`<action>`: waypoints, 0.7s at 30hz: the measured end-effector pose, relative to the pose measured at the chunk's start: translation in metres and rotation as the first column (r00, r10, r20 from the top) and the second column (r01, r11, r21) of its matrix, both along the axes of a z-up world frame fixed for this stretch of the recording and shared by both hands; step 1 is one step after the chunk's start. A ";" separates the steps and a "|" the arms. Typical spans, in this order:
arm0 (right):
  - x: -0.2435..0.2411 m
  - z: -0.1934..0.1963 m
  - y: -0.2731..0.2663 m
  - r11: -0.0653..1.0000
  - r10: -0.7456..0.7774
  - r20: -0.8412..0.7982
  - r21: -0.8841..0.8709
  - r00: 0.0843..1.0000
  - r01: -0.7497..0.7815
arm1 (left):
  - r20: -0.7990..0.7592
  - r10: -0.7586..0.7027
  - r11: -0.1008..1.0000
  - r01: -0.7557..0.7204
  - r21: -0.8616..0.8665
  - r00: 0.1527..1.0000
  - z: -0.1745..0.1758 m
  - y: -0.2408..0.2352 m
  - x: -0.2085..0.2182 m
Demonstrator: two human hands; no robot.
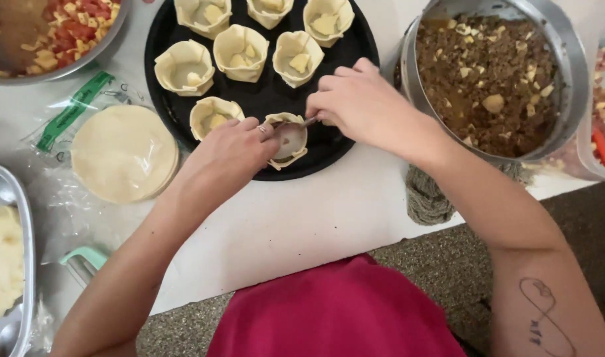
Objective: The person is filling small pastry shells with a meat and vegetable mixture using a spoon on a kitchen counter.
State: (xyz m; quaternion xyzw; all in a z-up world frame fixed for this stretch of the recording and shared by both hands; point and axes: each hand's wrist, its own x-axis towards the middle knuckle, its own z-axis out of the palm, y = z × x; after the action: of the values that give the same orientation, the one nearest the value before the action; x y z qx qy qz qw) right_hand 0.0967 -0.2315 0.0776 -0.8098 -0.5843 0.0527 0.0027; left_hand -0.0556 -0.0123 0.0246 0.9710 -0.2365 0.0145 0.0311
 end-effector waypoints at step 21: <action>-0.023 0.091 -0.052 0.939 -0.342 -0.052 0.018 0.938 0.343 | 0.035 0.033 0.999 -0.032 -0.042 0.999 0.000 -0.015 -0.001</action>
State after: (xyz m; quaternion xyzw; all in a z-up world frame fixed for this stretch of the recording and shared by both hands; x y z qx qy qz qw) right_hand 0.0740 -0.2838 0.1682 -0.8976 -0.4348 0.0631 0.0370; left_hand -0.0569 -0.0274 0.0251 0.9735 -0.2208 0.0372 0.0466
